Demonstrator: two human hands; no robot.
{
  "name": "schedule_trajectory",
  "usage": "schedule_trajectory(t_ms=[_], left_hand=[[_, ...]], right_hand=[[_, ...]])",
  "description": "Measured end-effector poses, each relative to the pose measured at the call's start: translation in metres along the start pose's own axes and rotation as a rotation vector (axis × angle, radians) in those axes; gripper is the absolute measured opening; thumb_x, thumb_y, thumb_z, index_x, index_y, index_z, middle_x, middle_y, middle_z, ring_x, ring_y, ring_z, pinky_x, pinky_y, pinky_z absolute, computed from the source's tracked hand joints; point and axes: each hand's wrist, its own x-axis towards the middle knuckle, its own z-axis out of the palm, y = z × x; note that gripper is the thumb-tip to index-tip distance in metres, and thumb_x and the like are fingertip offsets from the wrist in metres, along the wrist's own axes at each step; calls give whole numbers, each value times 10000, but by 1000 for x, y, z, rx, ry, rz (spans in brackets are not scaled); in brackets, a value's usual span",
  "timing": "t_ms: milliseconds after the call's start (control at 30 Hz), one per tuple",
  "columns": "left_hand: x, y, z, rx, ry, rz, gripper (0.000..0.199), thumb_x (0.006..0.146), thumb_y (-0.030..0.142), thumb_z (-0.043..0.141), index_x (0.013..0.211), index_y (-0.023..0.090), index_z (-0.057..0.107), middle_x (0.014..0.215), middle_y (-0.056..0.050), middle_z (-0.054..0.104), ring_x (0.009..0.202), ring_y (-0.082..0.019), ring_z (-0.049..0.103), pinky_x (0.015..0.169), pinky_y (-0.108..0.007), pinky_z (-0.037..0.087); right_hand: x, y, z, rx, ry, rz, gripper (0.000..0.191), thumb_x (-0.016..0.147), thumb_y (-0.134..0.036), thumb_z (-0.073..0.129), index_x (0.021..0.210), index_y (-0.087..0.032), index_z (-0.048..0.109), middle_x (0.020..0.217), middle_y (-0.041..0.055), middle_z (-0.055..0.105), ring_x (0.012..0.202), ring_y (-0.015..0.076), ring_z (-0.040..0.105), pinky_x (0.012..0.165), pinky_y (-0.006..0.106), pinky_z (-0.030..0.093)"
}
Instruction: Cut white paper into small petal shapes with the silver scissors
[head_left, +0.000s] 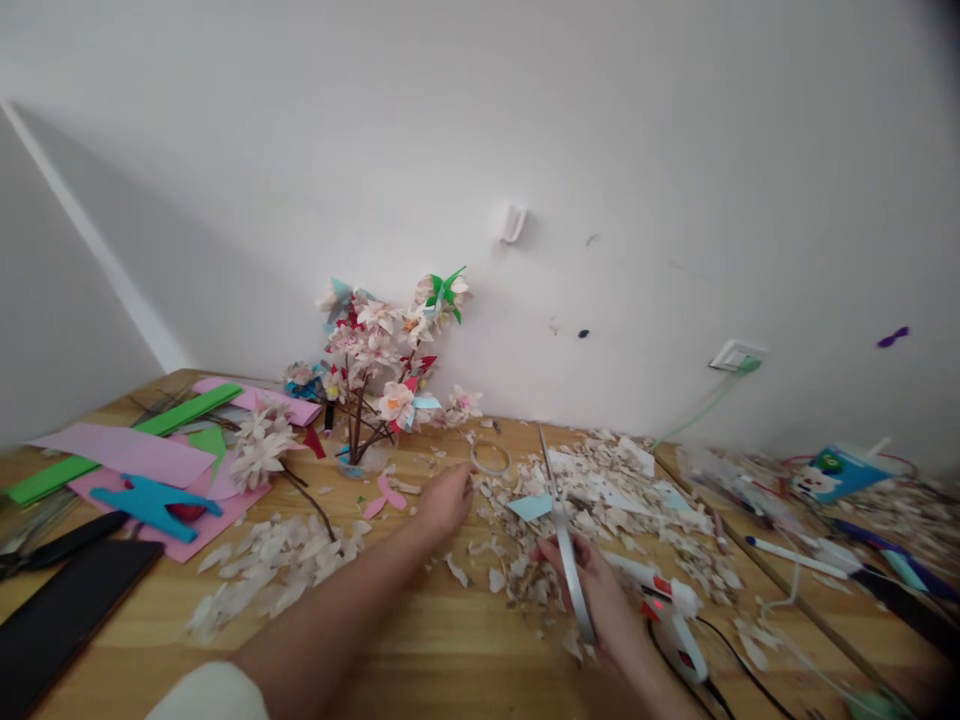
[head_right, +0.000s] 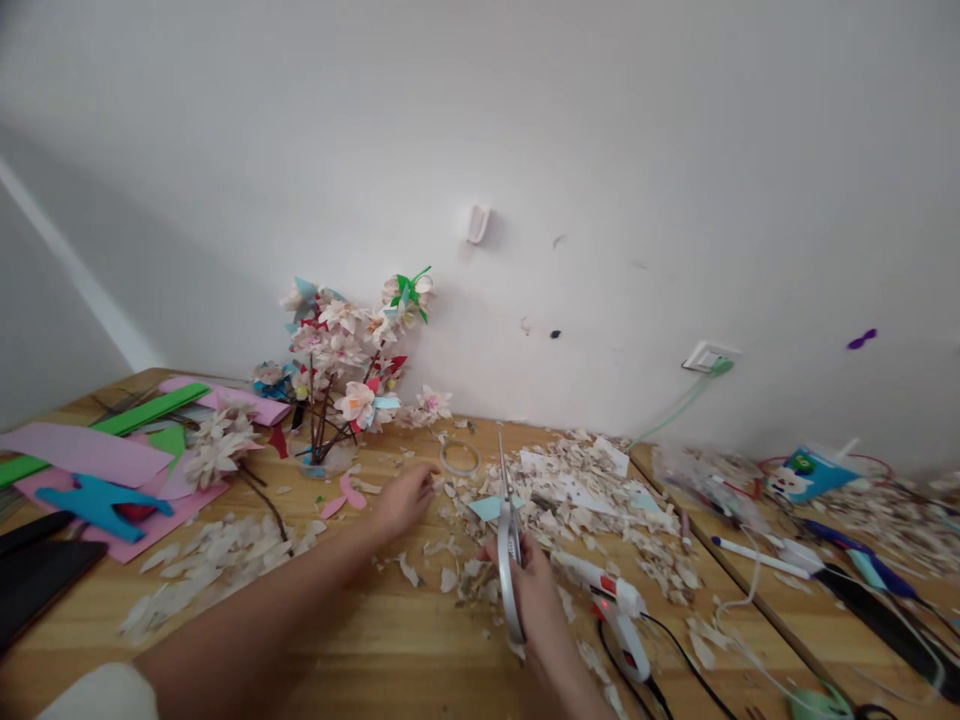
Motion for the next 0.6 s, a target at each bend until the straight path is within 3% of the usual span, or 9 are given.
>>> schedule_trajectory(t_ms=[167,367,500,600], left_hand=[[-65,15,-34,-12,21,254,271,821,138,415,1053,194,543,967,-75,630,952,-187,532,837,-338,411],[-136,15,-77,126,97,653,347,839,94,373,1151,184,495,999,-98,657,992,-212,529,856,-361,393],[-162,11,-85,134,89,665,391,822,71,392,1180,210,465,1036,-82,646,997,-207,531,887,-367,385],[-176,9,-80,-95,161,444,469,777,73,436,1210,252,412,1151,-78,563,1081,-212,476,930,-390,358]], right_hand=[[-19,0,36,169,-91,87,379,582,-555,626,693,-211,512,496,-58,487,321,49,282,331,200,200],[-54,-6,75,316,-255,101,418,538,-501,681,753,-203,483,361,-136,321,301,39,252,308,161,201],[-65,-4,90,313,-265,82,438,440,-417,756,707,-200,485,453,-102,471,282,23,282,283,167,201],[-65,-1,96,297,-240,61,406,407,-321,779,678,-202,501,565,-58,566,330,47,389,304,185,267]])
